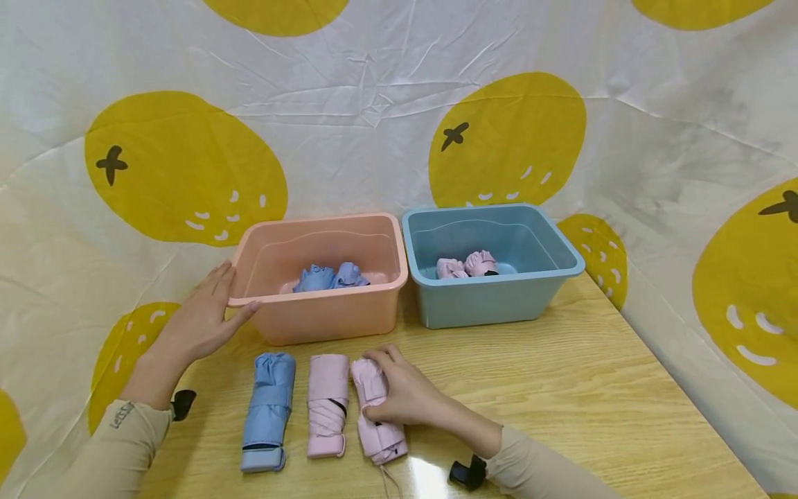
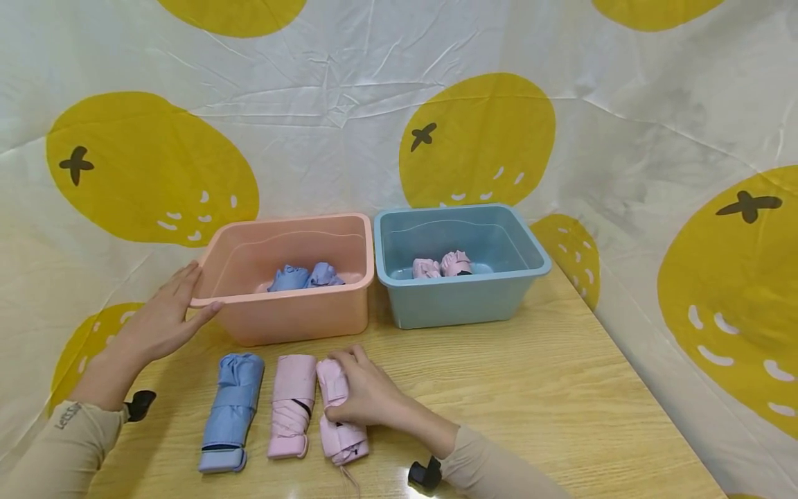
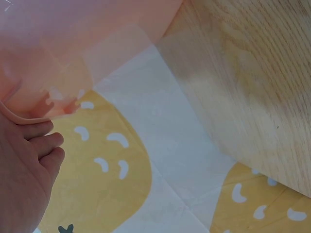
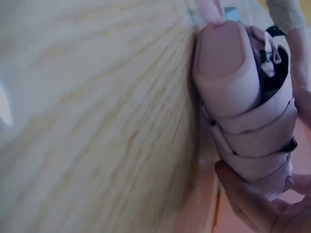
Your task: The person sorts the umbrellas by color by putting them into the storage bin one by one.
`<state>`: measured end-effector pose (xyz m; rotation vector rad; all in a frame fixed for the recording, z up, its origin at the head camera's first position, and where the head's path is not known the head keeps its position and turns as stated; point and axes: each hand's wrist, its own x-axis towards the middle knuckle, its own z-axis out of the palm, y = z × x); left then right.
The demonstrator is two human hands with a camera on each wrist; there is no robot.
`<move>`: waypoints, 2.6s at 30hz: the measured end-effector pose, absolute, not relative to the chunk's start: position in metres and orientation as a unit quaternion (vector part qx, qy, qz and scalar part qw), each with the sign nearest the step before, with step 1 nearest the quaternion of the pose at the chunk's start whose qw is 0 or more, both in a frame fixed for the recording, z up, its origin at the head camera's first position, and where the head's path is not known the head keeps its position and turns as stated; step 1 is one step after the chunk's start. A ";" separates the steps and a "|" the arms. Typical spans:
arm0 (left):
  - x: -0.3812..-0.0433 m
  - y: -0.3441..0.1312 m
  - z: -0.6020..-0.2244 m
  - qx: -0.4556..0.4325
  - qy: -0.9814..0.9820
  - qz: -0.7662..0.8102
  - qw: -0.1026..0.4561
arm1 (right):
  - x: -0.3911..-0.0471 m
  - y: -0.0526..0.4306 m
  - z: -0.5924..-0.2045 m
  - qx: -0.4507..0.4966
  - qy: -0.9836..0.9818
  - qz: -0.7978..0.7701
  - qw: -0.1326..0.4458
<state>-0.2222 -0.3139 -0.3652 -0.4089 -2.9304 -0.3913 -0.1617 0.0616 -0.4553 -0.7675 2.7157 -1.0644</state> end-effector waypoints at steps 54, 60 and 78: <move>-0.222 -0.314 -0.365 -0.137 -0.979 -0.128 0.080 | -0.280 0.241 -0.303 -0.194 0.799 -0.528 -0.213; -0.222 -0.314 -0.365 -0.134 -0.980 -0.126 0.082 | -0.312 0.267 -0.299 -0.179 0.829 -0.488 -0.207; -0.226 -0.313 -0.366 -0.141 -0.979 -0.128 0.070 | -0.390 0.315 -0.332 -0.151 0.938 -0.300 0.089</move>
